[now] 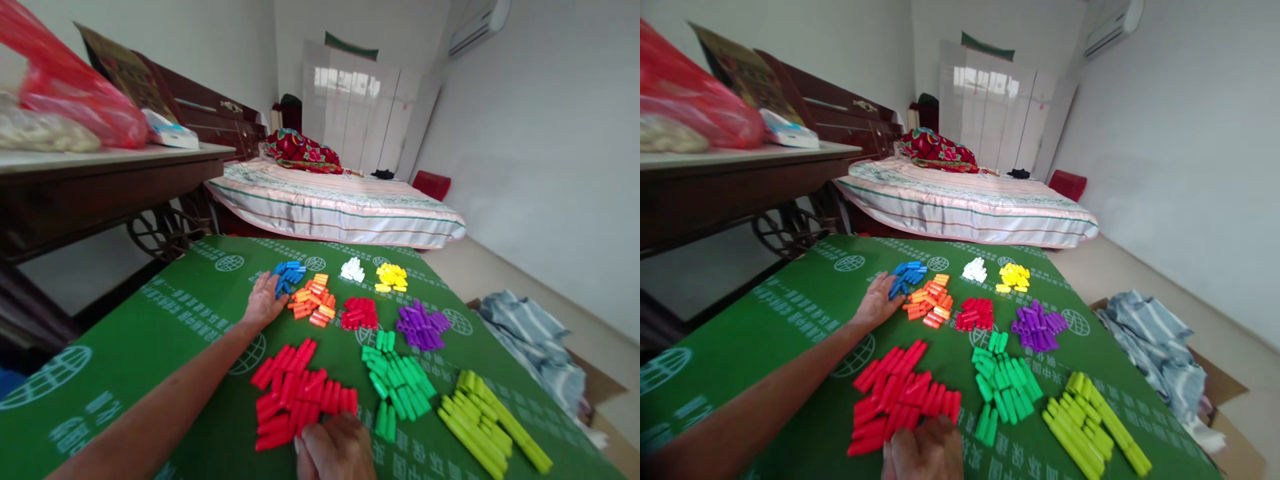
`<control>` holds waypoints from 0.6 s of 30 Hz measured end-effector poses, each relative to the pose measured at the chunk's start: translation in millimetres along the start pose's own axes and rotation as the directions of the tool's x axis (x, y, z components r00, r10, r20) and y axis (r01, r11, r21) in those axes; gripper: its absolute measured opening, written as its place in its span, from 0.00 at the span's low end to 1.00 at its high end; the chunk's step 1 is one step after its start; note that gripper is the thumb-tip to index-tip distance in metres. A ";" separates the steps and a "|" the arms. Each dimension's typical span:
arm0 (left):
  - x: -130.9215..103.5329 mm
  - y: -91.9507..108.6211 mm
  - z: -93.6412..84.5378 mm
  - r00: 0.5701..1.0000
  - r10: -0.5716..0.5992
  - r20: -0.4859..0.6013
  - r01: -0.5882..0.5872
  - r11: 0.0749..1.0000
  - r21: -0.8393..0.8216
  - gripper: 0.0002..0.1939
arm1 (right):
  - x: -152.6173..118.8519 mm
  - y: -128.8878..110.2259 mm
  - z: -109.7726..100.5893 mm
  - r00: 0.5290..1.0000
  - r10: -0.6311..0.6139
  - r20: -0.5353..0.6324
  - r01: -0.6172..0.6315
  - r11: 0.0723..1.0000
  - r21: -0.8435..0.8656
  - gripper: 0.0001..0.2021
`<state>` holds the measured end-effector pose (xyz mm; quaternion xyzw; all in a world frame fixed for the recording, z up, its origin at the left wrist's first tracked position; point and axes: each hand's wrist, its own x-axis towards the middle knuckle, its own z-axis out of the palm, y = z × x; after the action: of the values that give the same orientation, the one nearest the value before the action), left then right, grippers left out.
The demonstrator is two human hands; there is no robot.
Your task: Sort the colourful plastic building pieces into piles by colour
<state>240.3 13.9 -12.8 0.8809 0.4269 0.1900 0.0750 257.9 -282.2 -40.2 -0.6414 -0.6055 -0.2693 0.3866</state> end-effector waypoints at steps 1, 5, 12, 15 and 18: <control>1.5 -2.5 -0.5 1.000 -0.005 -0.003 0.005 1.000 -0.012 0.32 | 1.8 0.4 -3.8 1.000 0.004 0.031 -0.004 1.000 0.000 0.11; 1.9 -14.7 -6.0 0.999 -0.012 -0.038 0.010 0.999 -0.050 0.31 | 9.2 -0.4 -11.2 0.994 0.010 0.108 -0.011 1.000 0.008 0.09; -25.5 -25.5 -32.1 0.998 -0.062 0.021 0.063 0.996 -0.066 0.31 | 12.2 -0.6 -14.3 0.982 0.028 0.188 -0.023 0.999 -0.029 0.07; -44.1 -26.4 -45.3 0.997 -0.063 0.041 0.065 0.996 -0.057 0.31 | 12.0 2.2 -15.3 0.982 0.028 0.185 -0.015 0.998 -0.067 0.06; -67.3 -30.3 -53.8 0.997 -0.057 0.051 0.059 0.997 -0.046 0.29 | 12.0 6.2 -16.1 0.981 0.023 0.194 -0.002 0.994 -0.110 0.07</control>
<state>159.0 -21.3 9.4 0.8705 0.4458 0.1760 0.1118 267.4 -288.4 -22.5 -0.6887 -0.6208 -0.2356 0.2914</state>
